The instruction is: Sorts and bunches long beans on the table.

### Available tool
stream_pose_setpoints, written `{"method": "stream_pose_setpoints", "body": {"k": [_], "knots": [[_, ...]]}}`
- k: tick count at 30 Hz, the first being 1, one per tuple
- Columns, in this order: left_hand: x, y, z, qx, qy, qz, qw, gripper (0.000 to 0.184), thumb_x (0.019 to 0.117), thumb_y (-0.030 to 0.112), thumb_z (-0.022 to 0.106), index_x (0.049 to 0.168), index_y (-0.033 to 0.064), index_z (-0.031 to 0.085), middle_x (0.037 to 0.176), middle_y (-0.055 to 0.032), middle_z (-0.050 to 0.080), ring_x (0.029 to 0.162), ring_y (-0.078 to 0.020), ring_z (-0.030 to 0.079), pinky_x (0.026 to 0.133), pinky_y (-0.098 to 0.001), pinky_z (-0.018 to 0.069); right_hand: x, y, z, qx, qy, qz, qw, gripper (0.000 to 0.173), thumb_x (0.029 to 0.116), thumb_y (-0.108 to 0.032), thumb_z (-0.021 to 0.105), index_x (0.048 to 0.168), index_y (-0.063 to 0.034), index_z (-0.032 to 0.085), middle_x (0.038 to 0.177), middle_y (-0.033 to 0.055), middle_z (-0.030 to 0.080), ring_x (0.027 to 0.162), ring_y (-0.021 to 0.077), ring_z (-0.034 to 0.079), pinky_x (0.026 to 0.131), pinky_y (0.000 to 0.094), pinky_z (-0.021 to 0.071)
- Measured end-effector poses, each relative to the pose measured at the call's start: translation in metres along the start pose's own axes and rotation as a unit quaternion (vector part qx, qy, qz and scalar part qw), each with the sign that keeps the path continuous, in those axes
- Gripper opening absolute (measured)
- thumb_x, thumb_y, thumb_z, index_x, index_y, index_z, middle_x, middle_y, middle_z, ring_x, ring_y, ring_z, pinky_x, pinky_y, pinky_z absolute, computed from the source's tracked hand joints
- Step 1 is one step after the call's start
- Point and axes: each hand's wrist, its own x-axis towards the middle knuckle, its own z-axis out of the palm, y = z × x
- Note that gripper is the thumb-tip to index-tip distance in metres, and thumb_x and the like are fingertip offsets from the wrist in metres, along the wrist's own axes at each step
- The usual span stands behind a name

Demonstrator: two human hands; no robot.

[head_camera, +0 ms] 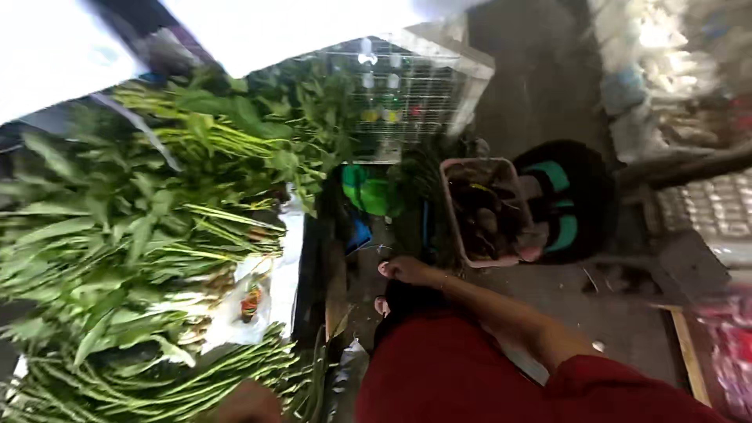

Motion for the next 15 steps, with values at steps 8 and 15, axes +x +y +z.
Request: {"method": "stream_pose_setpoints", "body": {"k": [8, 15], "knots": [[0.017, -0.020, 0.075, 0.117, -0.130, -0.046, 0.984, 0.015, 0.1017, 0.042, 0.060, 0.103, 0.0290, 0.068, 0.083, 0.0205, 0.064, 0.062, 0.0115, 0.053, 0.053, -0.0084, 0.0446, -0.006, 0.117, -0.003, -0.140, 0.079, 0.198, 0.967, 0.038, 0.1044, -0.012, 0.049, 0.137, 0.0053, 0.059, 0.151, 0.0296, 0.046, 0.142, 0.0479, 0.042, 0.114, 0.0619, 0.0384], [0.010, -0.022, 0.101, 0.144, -0.080, -0.040, 0.986, 0.020, 0.1023, 0.042, 0.059, 0.104, 0.0247, 0.068, 0.087, 0.0183, 0.067, 0.070, 0.0109, 0.057, 0.061, -0.0086, 0.0479, 0.028, 0.152, -0.014, -0.292, -0.134, 0.196, 0.926, 0.043, 0.1046, -0.012, 0.051, 0.145, 0.0033, 0.052, 0.149, 0.0326, 0.047, 0.145, 0.0525, 0.035, 0.120, 0.0687, 0.0202]]}}
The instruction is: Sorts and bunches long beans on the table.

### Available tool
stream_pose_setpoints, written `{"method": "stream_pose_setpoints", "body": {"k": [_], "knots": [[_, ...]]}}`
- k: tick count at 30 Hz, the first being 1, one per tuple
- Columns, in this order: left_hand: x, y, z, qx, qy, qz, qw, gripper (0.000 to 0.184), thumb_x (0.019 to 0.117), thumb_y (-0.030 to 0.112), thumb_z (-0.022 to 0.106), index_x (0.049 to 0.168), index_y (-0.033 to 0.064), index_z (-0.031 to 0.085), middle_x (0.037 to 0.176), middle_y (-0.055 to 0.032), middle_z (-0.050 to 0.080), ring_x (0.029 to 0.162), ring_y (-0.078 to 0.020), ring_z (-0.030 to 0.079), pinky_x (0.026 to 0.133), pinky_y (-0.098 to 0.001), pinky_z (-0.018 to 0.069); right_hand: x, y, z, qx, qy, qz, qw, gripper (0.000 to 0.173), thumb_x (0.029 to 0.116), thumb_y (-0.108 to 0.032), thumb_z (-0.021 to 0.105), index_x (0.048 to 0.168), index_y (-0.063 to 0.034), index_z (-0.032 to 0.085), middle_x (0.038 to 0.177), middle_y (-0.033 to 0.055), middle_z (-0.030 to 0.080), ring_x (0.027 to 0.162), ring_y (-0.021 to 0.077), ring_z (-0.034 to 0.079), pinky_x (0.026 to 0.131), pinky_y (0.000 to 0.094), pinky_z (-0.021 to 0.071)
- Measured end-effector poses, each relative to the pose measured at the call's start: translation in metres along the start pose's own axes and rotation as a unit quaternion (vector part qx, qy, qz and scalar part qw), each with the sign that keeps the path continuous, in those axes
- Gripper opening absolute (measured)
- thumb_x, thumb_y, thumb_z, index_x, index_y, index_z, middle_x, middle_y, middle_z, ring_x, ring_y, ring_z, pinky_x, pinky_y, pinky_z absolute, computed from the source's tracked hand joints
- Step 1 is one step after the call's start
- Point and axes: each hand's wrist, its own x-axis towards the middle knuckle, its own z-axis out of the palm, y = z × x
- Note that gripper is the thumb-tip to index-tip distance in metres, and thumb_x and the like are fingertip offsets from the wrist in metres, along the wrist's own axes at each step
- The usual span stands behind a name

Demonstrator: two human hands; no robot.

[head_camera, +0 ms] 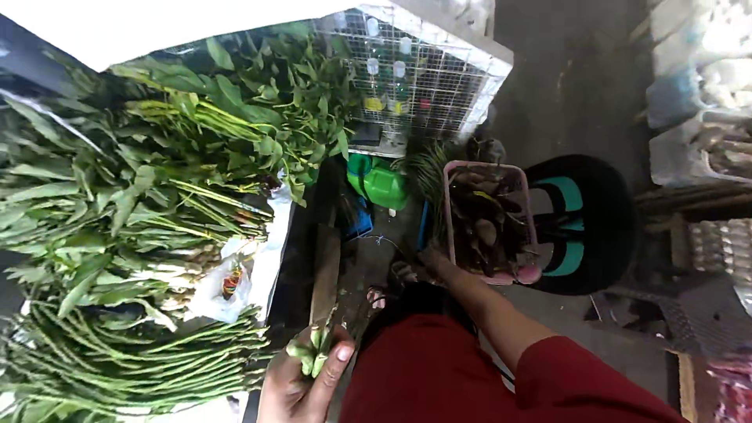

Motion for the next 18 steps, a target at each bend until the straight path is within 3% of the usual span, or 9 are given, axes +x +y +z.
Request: {"method": "stream_pose_setpoints", "body": {"k": [2, 4, 6, 8, 10, 13, 16, 18], "knots": [[-0.007, -0.002, 0.000, -0.015, 0.027, -0.017, 0.999, 0.017, 0.1021, 0.042, 0.059, 0.106, 0.0285, 0.069, 0.087, 0.0205, 0.067, 0.068, 0.0110, 0.057, 0.060, -0.0085, 0.0480, 0.009, -0.002, -0.011, -0.070, -0.037, -0.019, 0.997, 0.039, 0.1062, -0.013, 0.048, 0.138, 0.0074, 0.057, 0.144, 0.0322, 0.052, 0.140, 0.0516, 0.042, 0.119, 0.0709, 0.0177], [-0.015, -0.004, -0.003, -0.036, 0.057, -0.035, 0.997, 0.016, 0.1014, 0.043, 0.060, 0.108, 0.0318, 0.069, 0.088, 0.0209, 0.068, 0.066, 0.0097, 0.057, 0.058, -0.0092, 0.0482, 0.016, -0.006, -0.019, -0.099, -0.013, -0.077, 0.992, 0.037, 0.1057, -0.016, 0.050, 0.134, 0.0051, 0.061, 0.141, 0.0300, 0.057, 0.137, 0.0502, 0.047, 0.118, 0.0738, 0.0183], [-0.020, -0.010, -0.005, -0.061, 0.091, -0.049, 0.993, 0.015, 0.1005, 0.043, 0.062, 0.107, 0.0324, 0.071, 0.086, 0.0196, 0.069, 0.062, 0.0082, 0.057, 0.055, -0.0105, 0.0476, 0.008, -0.011, -0.037, -0.054, 0.048, -0.144, 0.987, 0.037, 0.1075, -0.017, 0.048, 0.138, -0.0016, 0.061, 0.143, 0.0268, 0.056, 0.139, 0.0473, 0.045, 0.118, 0.0718, 0.0198], [-0.023, -0.020, -0.004, -0.078, 0.124, -0.073, 0.986, 0.013, 0.0986, 0.043, 0.065, 0.105, 0.0332, 0.071, 0.079, 0.0195, 0.067, 0.056, 0.0077, 0.053, 0.049, -0.0111, 0.0444, -0.014, -0.016, -0.061, 0.012, 0.135, -0.181, 0.974, 0.036, 0.1059, -0.009, 0.048, 0.139, -0.0062, 0.061, 0.143, 0.0243, 0.057, 0.140, 0.0444, 0.046, 0.119, 0.0699, 0.0217], [-0.024, -0.030, -0.001, -0.086, 0.153, -0.102, 0.979, 0.012, 0.0947, 0.042, 0.070, 0.101, 0.0321, 0.070, 0.073, 0.0189, 0.063, 0.051, 0.0063, 0.050, 0.045, -0.0126, 0.0428, -0.037, -0.014, -0.088, 0.072, 0.219, -0.192, 0.954, 0.039, 0.1022, -0.002, 0.050, 0.139, -0.0092, 0.062, 0.140, 0.0233, 0.059, 0.136, 0.0428, 0.051, 0.117, 0.0661, 0.0298], [-0.021, -0.048, 0.004, -0.088, 0.162, -0.119, 0.976, 0.015, 0.0914, 0.038, 0.074, 0.098, 0.0253, 0.070, 0.068, 0.0169, 0.061, 0.048, 0.0044, 0.049, 0.043, -0.0145, 0.0432, -0.068, 0.004, -0.126, 0.164, 0.331, -0.231, 0.900, 0.033, 0.1024, -0.002, 0.052, 0.133, -0.0052, 0.062, 0.129, 0.0242, 0.064, 0.120, 0.0415, 0.063, 0.105, 0.0575, 0.0487], [-0.011, -0.052, 0.008, -0.074, 0.140, -0.147, 0.976, 0.013, 0.0915, 0.031, 0.072, 0.098, 0.0199, 0.070, 0.065, 0.0163, 0.058, 0.047, 0.0039, 0.047, 0.043, -0.0146, 0.0422, -0.124, 0.027, -0.166, 0.258, 0.407, -0.231, 0.845, 0.031, 0.1054, -0.007, 0.052, 0.136, -0.0044, 0.056, 0.131, 0.0209, 0.063, 0.111, 0.0369, 0.067, 0.095, 0.0546, 0.0552], [-0.003, -0.052, 0.010, -0.074, 0.128, -0.143, 0.979, 0.011, 0.0920, 0.028, 0.071, 0.097, 0.0180, 0.070, 0.064, 0.0160, 0.058, 0.046, 0.0044, 0.047, 0.042, -0.0137, 0.0415, -0.151, 0.043, -0.190, 0.311, 0.482, -0.239, 0.783, 0.031, 0.1054, -0.008, 0.051, 0.136, -0.0033, 0.054, 0.130, 0.0172, 0.065, 0.106, 0.0279, 0.069, 0.089, 0.0470, 0.0576]]}}
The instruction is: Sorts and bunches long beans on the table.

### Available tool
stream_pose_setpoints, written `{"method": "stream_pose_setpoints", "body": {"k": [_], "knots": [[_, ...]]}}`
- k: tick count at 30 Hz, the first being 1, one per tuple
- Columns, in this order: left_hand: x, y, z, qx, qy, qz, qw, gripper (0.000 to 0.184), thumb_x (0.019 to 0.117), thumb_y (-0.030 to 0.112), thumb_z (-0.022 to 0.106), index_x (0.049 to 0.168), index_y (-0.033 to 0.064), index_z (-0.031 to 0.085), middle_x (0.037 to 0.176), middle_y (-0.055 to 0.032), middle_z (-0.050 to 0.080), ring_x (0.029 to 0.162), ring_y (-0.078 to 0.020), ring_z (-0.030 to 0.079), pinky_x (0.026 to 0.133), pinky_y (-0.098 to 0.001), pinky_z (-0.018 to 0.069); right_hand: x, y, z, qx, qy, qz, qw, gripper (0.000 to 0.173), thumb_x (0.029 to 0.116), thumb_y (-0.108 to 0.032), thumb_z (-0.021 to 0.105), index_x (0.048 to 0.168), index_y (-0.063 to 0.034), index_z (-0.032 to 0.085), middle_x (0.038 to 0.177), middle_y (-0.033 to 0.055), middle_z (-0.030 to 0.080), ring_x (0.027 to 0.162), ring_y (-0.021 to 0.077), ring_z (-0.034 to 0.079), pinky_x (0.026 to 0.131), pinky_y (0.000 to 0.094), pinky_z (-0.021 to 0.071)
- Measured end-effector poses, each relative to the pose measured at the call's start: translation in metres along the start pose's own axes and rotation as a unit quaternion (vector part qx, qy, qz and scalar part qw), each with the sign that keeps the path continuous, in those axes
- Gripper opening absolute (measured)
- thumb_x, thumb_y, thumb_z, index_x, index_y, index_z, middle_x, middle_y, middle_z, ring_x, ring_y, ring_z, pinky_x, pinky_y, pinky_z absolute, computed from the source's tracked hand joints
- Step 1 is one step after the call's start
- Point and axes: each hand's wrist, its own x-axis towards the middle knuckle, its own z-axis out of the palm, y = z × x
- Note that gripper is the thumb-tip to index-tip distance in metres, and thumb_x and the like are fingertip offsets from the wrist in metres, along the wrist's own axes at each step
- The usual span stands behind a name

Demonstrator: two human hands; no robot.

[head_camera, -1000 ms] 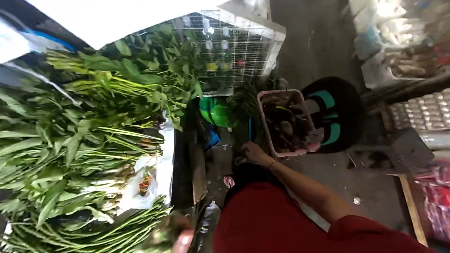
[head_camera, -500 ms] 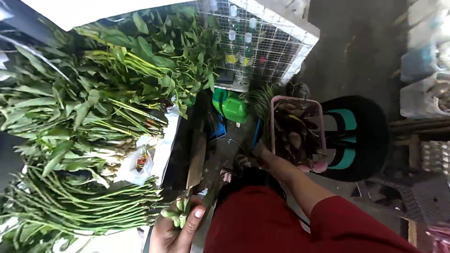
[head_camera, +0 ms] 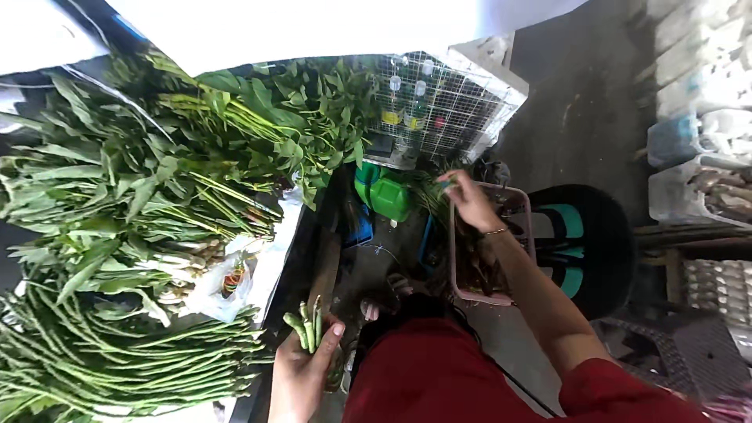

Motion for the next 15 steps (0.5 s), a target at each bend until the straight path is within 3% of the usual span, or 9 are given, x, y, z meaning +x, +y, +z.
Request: {"method": "stream_pose_setpoints", "body": {"k": [3, 5, 7, 11, 15], "knots": [[0.012, 0.006, 0.005, 0.001, -0.013, 0.016, 1.000, 0.009, 0.0910, 0.024, 0.071, 0.096, 0.0160, 0.071, 0.063, 0.0154, 0.058, 0.045, 0.0049, 0.046, 0.042, -0.0131, 0.0407, 0.009, -0.033, -0.046, 0.086, 0.121, -0.075, 0.986, 0.032, 0.1037, -0.007, 0.052, 0.134, 0.0011, 0.049, 0.128, 0.0105, 0.066, 0.111, 0.0123, 0.066, 0.095, 0.0307, 0.0562], [0.023, 0.013, 0.008, 0.009, -0.019, 0.038, 0.999, 0.009, 0.0900, 0.020, 0.072, 0.096, 0.0141, 0.072, 0.067, 0.0146, 0.062, 0.047, 0.0053, 0.048, 0.043, -0.0127, 0.0419, 0.001, -0.075, -0.071, 0.109, 0.152, -0.103, 0.977, 0.035, 0.1048, -0.010, 0.054, 0.138, -0.0016, 0.044, 0.126, 0.0042, 0.068, 0.109, 0.0076, 0.067, 0.095, 0.0269, 0.0565], [0.034, 0.023, 0.012, 0.012, -0.023, 0.071, 0.997, 0.011, 0.0894, 0.017, 0.072, 0.099, 0.0113, 0.073, 0.076, 0.0123, 0.068, 0.051, 0.0048, 0.052, 0.046, -0.0132, 0.0445, -0.002, -0.106, -0.082, 0.157, 0.169, -0.137, 0.963, 0.034, 0.1042, -0.010, 0.055, 0.136, -0.0042, 0.044, 0.118, 0.0005, 0.070, 0.100, 0.0074, 0.070, 0.087, 0.0267, 0.0601], [0.059, 0.049, 0.026, -0.003, -0.020, 0.137, 0.990, 0.018, 0.0905, 0.012, 0.073, 0.107, 0.0067, 0.074, 0.095, 0.0052, 0.075, 0.072, 0.0010, 0.065, 0.063, -0.0164, 0.0542, 0.000, -0.152, -0.073, 0.242, 0.130, -0.171, 0.946, 0.029, 0.1032, -0.013, 0.059, 0.130, -0.0129, 0.049, 0.110, -0.0039, 0.072, 0.086, 0.0058, 0.072, 0.069, 0.0218, 0.0617], [0.078, 0.061, 0.040, -0.027, -0.072, 0.156, 0.985, 0.026, 0.0915, 0.018, 0.074, 0.114, 0.0053, 0.074, 0.106, -0.0006, 0.077, 0.089, -0.0065, 0.071, 0.076, -0.0253, 0.0595, 0.000, -0.190, -0.035, 0.258, 0.053, -0.159, 0.951, 0.031, 0.1009, -0.014, 0.061, 0.130, -0.0092, 0.052, 0.102, 0.0033, 0.072, 0.076, 0.0107, 0.071, 0.058, 0.0252, 0.0614]]}}
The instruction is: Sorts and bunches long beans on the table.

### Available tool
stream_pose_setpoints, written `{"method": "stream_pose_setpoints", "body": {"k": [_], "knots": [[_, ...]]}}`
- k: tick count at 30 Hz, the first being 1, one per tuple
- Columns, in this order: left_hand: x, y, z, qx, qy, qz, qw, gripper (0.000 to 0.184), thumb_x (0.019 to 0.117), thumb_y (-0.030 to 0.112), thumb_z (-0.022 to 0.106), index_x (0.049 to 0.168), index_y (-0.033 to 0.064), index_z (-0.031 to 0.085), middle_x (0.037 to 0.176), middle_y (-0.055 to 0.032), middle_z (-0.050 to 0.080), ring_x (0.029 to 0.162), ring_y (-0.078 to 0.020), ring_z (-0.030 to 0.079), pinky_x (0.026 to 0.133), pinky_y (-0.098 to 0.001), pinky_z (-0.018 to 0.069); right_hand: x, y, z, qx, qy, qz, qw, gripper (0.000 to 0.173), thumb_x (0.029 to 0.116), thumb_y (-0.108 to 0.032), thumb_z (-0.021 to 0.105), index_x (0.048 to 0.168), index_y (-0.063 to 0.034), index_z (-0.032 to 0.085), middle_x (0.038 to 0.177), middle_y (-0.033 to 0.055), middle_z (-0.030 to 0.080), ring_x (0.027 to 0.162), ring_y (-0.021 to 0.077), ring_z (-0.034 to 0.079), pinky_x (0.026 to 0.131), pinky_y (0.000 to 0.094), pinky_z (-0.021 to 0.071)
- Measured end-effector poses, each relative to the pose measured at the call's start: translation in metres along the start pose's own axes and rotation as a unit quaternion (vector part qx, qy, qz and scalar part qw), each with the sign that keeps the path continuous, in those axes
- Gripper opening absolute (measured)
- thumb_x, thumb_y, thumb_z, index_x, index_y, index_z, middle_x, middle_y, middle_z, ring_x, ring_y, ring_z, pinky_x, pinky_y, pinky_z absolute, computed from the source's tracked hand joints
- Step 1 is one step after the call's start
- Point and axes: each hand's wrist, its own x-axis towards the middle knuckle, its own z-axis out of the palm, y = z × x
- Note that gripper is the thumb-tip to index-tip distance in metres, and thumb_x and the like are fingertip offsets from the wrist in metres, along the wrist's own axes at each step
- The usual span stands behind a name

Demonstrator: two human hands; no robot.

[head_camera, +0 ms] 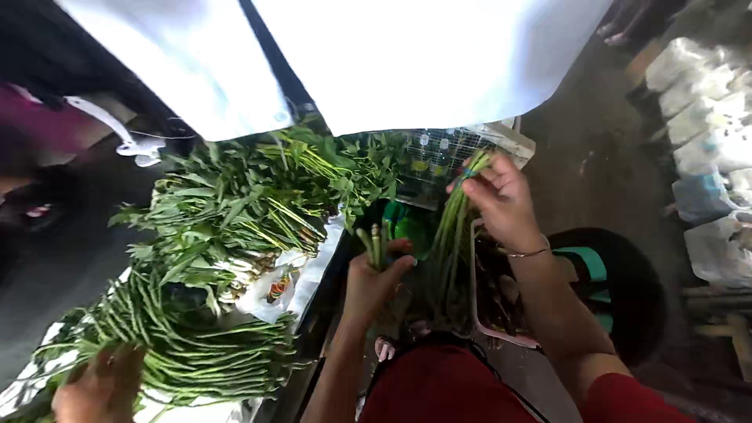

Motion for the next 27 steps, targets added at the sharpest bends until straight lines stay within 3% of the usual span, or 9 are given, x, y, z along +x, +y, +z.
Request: {"method": "stream_pose_setpoints", "body": {"k": [2, 5, 10, 18, 22, 27], "knots": [[0.001, 0.005, 0.004, -0.018, -0.023, -0.020, 0.999, 0.031, 0.0881, 0.020, 0.077, 0.116, 0.0065, 0.074, 0.099, 0.0012, 0.076, 0.082, -0.0049, 0.070, 0.073, -0.0249, 0.0598, 0.001, -0.001, 0.023, 0.017, -0.023, 0.013, 1.000, 0.030, 0.0995, -0.014, 0.063, 0.127, -0.0074, 0.053, 0.099, 0.0047, 0.073, 0.072, 0.0119, 0.071, 0.055, 0.0259, 0.0608], [-0.002, 0.011, 0.003, -0.047, -0.021, -0.053, 0.997, 0.020, 0.0876, 0.014, 0.077, 0.105, 0.0055, 0.073, 0.085, 0.0037, 0.073, 0.072, -0.0027, 0.068, 0.066, -0.0220, 0.0583, 0.005, 0.002, 0.045, 0.041, -0.036, 0.034, 0.998, 0.028, 0.0978, -0.015, 0.067, 0.122, -0.0068, 0.054, 0.095, 0.0050, 0.072, 0.069, 0.0119, 0.071, 0.052, 0.0250, 0.0595], [-0.008, 0.003, -0.014, -0.085, -0.009, -0.079, 0.993, 0.013, 0.0947, 0.013, 0.069, 0.106, 0.0062, 0.071, 0.073, 0.0068, 0.065, 0.050, 0.0005, 0.050, 0.046, -0.0173, 0.0432, 0.009, 0.008, 0.058, 0.038, -0.045, 0.059, 0.997, 0.025, 0.0973, -0.013, 0.068, 0.116, -0.0061, 0.054, 0.091, 0.0056, 0.072, 0.067, 0.0124, 0.070, 0.051, 0.0244, 0.0583], [-0.013, 0.003, -0.024, -0.090, -0.018, -0.118, 0.989, 0.017, 0.0986, 0.012, 0.064, 0.114, 0.0051, 0.066, 0.083, 0.0043, 0.069, 0.053, 0.0008, 0.050, 0.047, -0.0160, 0.0422, 0.008, 0.015, 0.065, 0.052, -0.059, 0.091, 0.993, 0.025, 0.0982, -0.013, 0.067, 0.120, -0.0050, 0.056, 0.095, 0.0078, 0.073, 0.068, 0.0143, 0.071, 0.052, 0.0260, 0.0598], [-0.014, 0.000, -0.025, -0.079, 0.002, -0.117, 0.990, 0.020, 0.0929, 0.013, 0.071, 0.110, 0.0054, 0.067, 0.076, 0.0047, 0.066, 0.054, -0.0014, 0.055, 0.050, -0.0182, 0.0469, 0.006, 0.019, 0.064, 0.054, -0.069, 0.100, 0.991, 0.027, 0.0990, -0.016, 0.066, 0.121, -0.0051, 0.055, 0.097, 0.0077, 0.073, 0.070, 0.0151, 0.072, 0.053, 0.0276, 0.0606], [-0.012, -0.015, -0.020, -0.081, -0.012, -0.069, 0.994, 0.012, 0.0923, 0.012, 0.071, 0.103, 0.0068, 0.069, 0.074, 0.0054, 0.066, 0.052, -0.0004, 0.053, 0.047, -0.0175, 0.0447, 0.001, 0.019, 0.060, 0.071, -0.073, 0.112, 0.988, 0.025, 0.0990, -0.015, 0.066, 0.120, -0.0063, 0.055, 0.095, 0.0081, 0.071, 0.067, 0.0146, 0.071, 0.050, 0.0265, 0.0592]]}}
